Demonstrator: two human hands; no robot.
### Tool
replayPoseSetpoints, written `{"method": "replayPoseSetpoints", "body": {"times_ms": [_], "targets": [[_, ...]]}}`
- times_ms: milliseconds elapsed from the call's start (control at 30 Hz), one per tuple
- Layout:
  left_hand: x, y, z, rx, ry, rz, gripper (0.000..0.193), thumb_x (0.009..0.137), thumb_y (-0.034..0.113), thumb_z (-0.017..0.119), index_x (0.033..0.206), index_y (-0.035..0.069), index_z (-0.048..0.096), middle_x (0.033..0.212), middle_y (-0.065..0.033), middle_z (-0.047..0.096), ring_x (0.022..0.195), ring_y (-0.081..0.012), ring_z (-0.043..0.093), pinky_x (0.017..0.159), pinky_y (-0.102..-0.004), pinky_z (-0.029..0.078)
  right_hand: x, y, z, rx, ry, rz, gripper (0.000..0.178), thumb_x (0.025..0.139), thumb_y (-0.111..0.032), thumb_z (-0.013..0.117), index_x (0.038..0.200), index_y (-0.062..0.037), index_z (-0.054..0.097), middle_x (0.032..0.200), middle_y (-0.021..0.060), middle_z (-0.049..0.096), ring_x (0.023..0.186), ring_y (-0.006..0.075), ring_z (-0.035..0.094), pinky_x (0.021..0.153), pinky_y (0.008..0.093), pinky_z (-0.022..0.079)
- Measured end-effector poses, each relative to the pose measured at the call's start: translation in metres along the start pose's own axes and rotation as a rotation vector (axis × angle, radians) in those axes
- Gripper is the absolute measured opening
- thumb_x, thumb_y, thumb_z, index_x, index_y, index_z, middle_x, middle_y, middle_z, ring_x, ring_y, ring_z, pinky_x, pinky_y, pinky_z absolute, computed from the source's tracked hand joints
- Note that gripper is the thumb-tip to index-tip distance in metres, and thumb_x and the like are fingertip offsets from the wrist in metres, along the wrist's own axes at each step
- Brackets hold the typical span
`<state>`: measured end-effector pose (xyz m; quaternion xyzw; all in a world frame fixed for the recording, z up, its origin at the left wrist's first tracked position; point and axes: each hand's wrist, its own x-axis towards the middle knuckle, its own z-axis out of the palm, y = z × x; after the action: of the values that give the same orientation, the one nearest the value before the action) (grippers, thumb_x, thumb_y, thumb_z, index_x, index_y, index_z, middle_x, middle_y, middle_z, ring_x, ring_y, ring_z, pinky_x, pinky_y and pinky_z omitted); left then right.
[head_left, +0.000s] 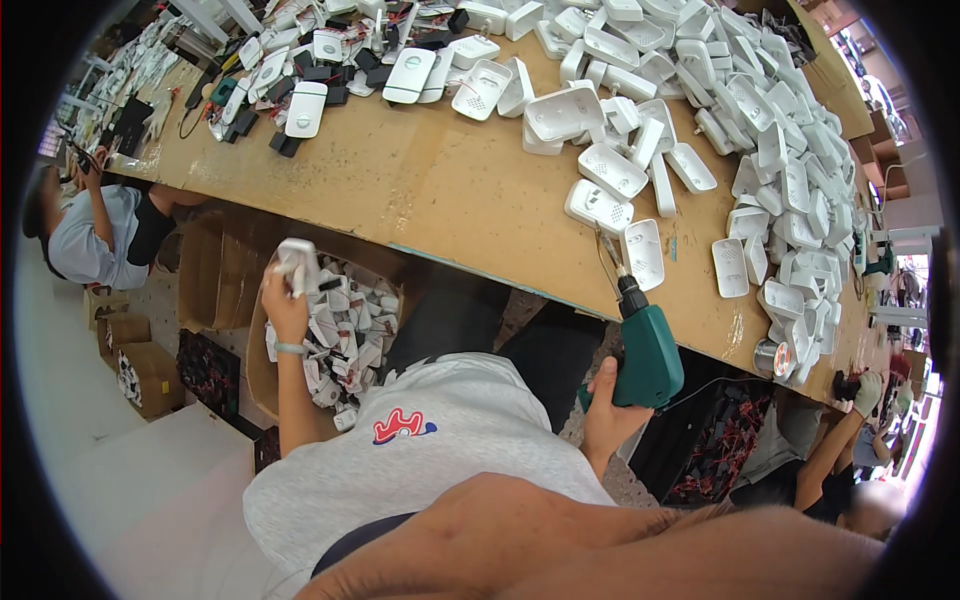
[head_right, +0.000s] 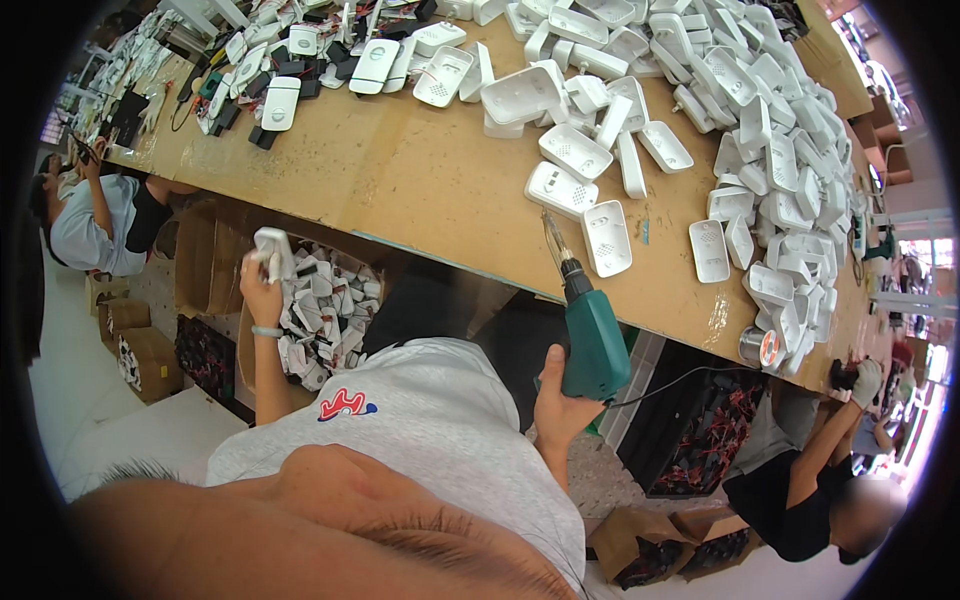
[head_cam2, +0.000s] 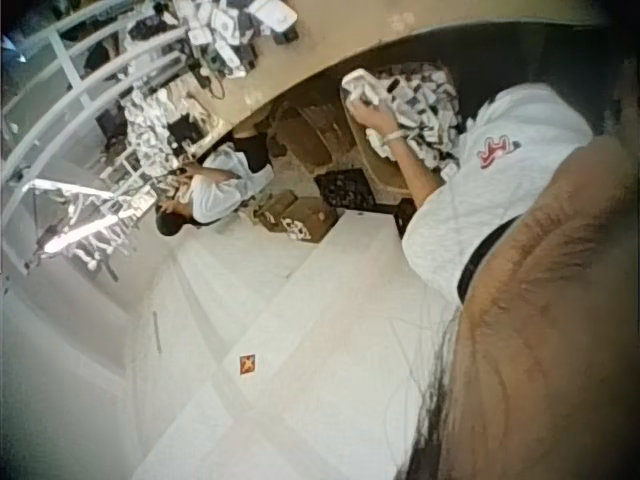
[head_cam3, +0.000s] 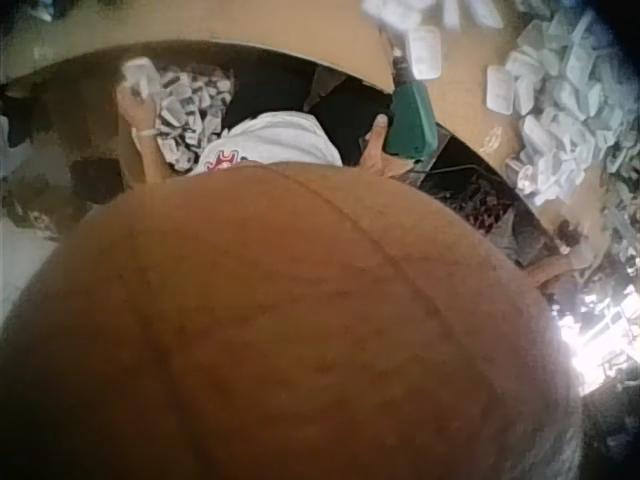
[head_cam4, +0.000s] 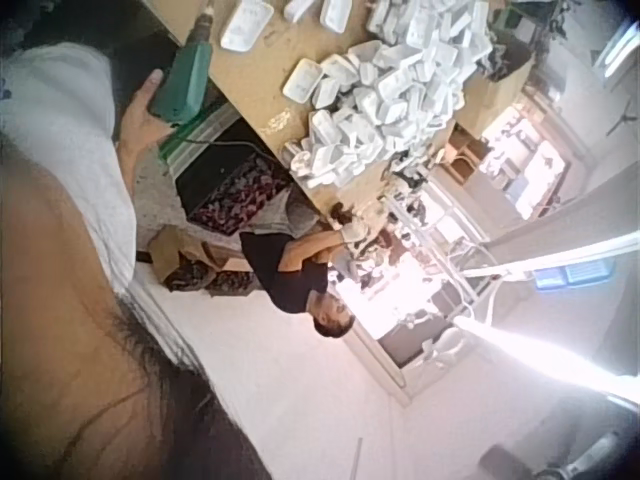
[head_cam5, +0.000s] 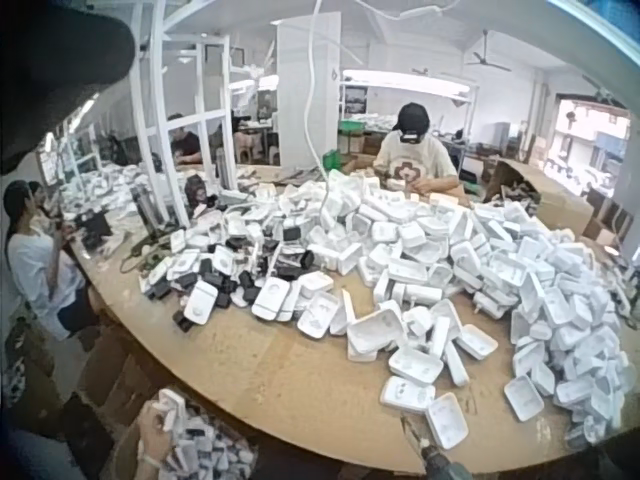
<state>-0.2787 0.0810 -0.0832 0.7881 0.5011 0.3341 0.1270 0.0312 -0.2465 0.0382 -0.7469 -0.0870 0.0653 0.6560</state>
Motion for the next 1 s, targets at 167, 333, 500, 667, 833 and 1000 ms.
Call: {"method": "replayPoseSetpoints", "body": {"times_ms": [167,333,500,667,833,1000], "targets": [[-0.127,-0.232,0.026,-0.128,0.131,-0.373,0.025,0.091,0.019,0.071,0.102,-0.003,0.067,0.087,-0.0138,0.07,0.074,-0.0225,0.063,0.069,-0.0364,0.05,0.004,-0.015,0.012,-0.028,-0.03,-0.086,0.025,0.091,-0.008,0.072,0.111,0.0045,0.062,0.069,0.0027,0.059,0.054,0.0079,0.052,0.05,0.0228,0.04],[-0.144,-0.229,0.042,0.575,-0.362,-1.043,0.048,0.081,0.015,0.07,0.122,-0.006,0.056,0.125,-0.0291,0.059,0.12,-0.0447,0.054,0.106,-0.0536,0.041,0.008,-0.013,0.012,-0.052,0.025,-0.119,0.019,0.092,-0.008,0.071,0.104,0.0045,0.064,0.069,0.0024,0.059,0.053,0.0064,0.051,0.049,0.0223,0.038],[0.037,-0.088,-0.015,0.397,0.574,-0.09,0.035,0.095,0.018,0.064,0.12,-0.005,0.06,0.121,-0.0245,0.062,0.116,-0.0412,0.054,0.103,-0.0485,0.041,0.019,-0.016,0.011,-0.081,0.06,-0.144,0.016,0.094,-0.006,0.068,0.106,0.0044,0.063,0.07,0.0022,0.058,0.054,0.0064,0.049,0.048,0.0221,0.038],[0.332,-0.022,0.03,-0.423,0.277,0.119,0.035,0.101,0.019,0.054,0.132,0.003,0.055,0.127,-0.0135,0.061,0.119,-0.0243,0.057,0.102,-0.0348,0.043,0.042,-0.022,0.018,-0.002,0.191,-0.23,0.012,0.094,-0.007,0.069,0.099,0.0022,0.063,0.068,0.0013,0.059,0.054,0.006,0.051,0.049,0.022,0.038],[0.553,-0.06,0.142,0.268,-0.081,0.146,0.072,0.083,0.042,0.064,0.136,-0.005,0.049,0.139,-0.0293,0.051,0.131,-0.0415,0.05,0.107,-0.0496,0.04,0.054,-0.024,0.037,-0.089,0.256,-0.209,0.014,0.095,-0.007,0.067,0.103,0.0042,0.063,0.072,0.0024,0.06,0.054,0.0063,0.049,0.049,0.0229,0.037],[0.575,-0.063,0.24,0.343,-0.266,0.017,0.071,0.08,0.047,0.061,0.143,0.016,0.049,0.152,-0.0243,0.033,0.137,-0.0391,0.042,0.111,-0.0563,0.033,0.071,-0.042,0.062,-0.193,0.375,-0.127,0.013,0.094,-0.007,0.068,0.1,0.0035,0.063,0.065,-0.0001,0.056,0.053,0.0055,0.048,0.048,0.023,0.035]]}}
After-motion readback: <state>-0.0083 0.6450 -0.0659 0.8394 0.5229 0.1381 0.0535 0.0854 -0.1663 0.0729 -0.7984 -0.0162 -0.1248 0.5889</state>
